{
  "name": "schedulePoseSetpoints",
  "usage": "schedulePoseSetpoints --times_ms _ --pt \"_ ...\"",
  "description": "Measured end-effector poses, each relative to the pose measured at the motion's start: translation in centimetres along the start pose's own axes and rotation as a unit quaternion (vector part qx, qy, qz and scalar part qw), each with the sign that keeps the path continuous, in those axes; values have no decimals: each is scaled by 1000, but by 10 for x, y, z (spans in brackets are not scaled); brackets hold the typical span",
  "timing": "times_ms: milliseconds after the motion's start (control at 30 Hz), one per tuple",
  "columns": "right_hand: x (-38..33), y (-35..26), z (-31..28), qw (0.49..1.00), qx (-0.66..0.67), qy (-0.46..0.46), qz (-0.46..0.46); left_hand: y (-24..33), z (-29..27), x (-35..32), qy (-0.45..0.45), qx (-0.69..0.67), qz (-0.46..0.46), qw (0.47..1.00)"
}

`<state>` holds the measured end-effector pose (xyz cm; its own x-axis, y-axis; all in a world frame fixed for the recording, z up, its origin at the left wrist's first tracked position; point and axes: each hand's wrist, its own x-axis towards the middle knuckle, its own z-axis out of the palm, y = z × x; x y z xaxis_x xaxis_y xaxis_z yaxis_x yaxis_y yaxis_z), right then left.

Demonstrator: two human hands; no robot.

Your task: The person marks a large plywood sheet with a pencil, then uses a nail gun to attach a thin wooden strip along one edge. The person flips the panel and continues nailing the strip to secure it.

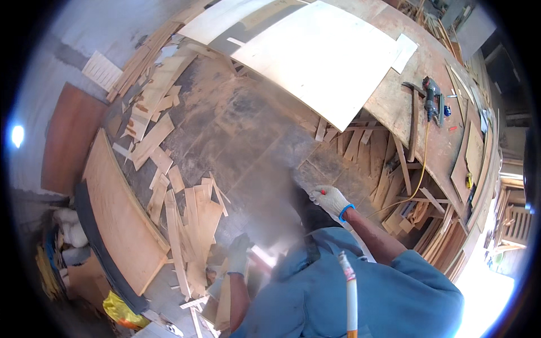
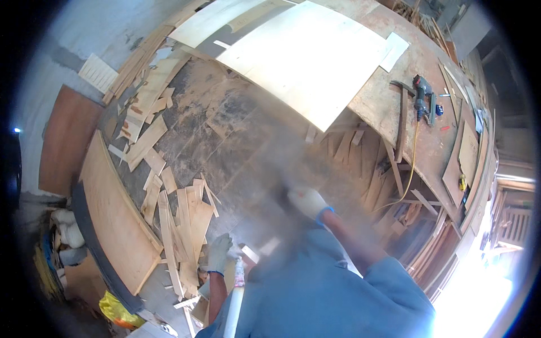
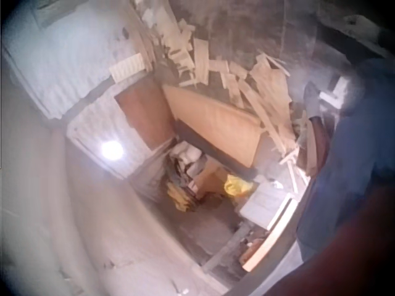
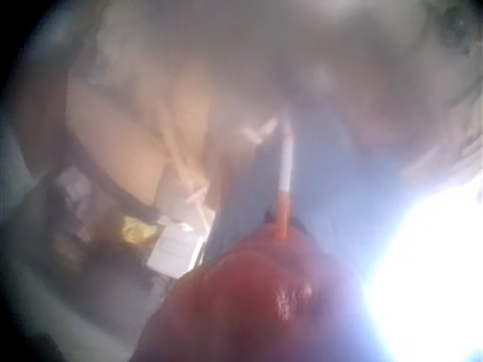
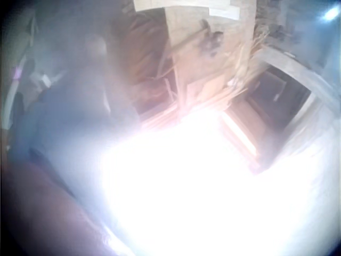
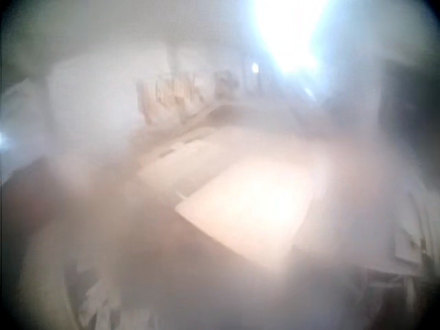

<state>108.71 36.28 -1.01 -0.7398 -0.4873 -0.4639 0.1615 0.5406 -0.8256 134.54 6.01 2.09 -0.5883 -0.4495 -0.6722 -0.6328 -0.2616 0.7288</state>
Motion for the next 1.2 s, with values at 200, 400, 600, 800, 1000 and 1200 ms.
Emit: schedulePoseSetpoints --times_ms 200,400,600,800,1000,1200 --pt "100 -41 -7 998 54 36 15 27 -16 110 -166 561 229 778" --pt "180 -130 -88 977 -60 203 -20 93 -9 229 -173 413 173 877" --pt "218 -128 -196 876 -101 432 190 214 -11 307 -85 43 -137 986" --pt "287 -182 -178 867 -3 483 123 252 -49 437 -165 79 -127 975" --pt "390 -249 -141 899 -7 389 200 341 -87 545 -208 221 96 948" --pt "466 -301 -117 917 -34 342 204 471 -76 591 -226 340 154 900"
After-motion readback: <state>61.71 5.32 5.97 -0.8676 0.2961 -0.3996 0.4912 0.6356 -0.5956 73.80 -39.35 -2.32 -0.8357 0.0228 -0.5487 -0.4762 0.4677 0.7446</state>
